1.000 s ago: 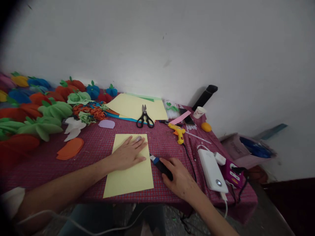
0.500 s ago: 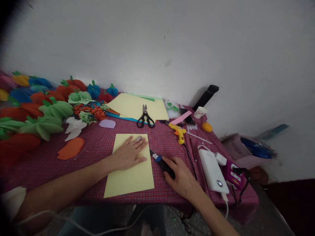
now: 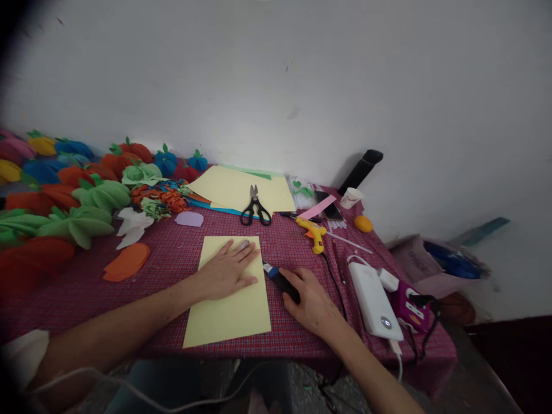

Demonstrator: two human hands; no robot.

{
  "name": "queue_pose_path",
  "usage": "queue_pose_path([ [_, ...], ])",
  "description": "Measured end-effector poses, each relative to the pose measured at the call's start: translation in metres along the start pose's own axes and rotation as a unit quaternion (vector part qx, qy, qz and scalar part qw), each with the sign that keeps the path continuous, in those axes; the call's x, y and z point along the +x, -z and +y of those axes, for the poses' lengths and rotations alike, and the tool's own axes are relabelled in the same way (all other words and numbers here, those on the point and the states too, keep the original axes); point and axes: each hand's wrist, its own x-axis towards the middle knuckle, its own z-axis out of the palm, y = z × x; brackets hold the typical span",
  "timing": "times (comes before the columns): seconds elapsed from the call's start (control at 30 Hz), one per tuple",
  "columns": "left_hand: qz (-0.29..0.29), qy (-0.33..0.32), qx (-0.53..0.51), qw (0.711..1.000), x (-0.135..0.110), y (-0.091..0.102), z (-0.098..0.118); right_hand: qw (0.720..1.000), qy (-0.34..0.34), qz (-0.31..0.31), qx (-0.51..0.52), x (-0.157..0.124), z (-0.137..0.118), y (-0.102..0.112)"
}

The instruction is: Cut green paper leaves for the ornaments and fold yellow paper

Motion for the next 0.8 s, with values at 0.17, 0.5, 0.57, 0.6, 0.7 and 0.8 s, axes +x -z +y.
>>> queue_pose_path([
  [0.17, -0.012, -0.001, 0.009, 1.0, 0.0, 0.0, 0.0, 1.0, 0.005, 0.017, 0.001, -0.003, 0.006, 0.0],
  [0.5, -0.014, -0.004, 0.025, 1.0, 0.014, 0.014, -0.007, 1.0, 0.009, -0.005, 0.0, -0.001, 0.003, 0.003],
  [0.57, -0.021, -0.004, 0.033, 0.999, 0.019, 0.01, -0.012, 1.0, 0.004, -0.002, 0.0, -0.001, 0.003, 0.003],
  [0.6, -0.025, -0.005, 0.034, 0.999, 0.021, 0.007, -0.014, 1.0, 0.0, -0.001, 0.001, -0.002, 0.003, 0.003],
  [0.7, -0.016, -0.003, 0.033, 0.999, 0.022, -0.002, -0.018, 1.0, -0.004, 0.003, 0.005, -0.002, 0.003, 0.003],
  [0.8, -0.006, -0.005, 0.028, 1.0, 0.02, -0.006, -0.018, 1.0, 0.001, 0.0, 0.011, 0.0, 0.003, 0.003],
])
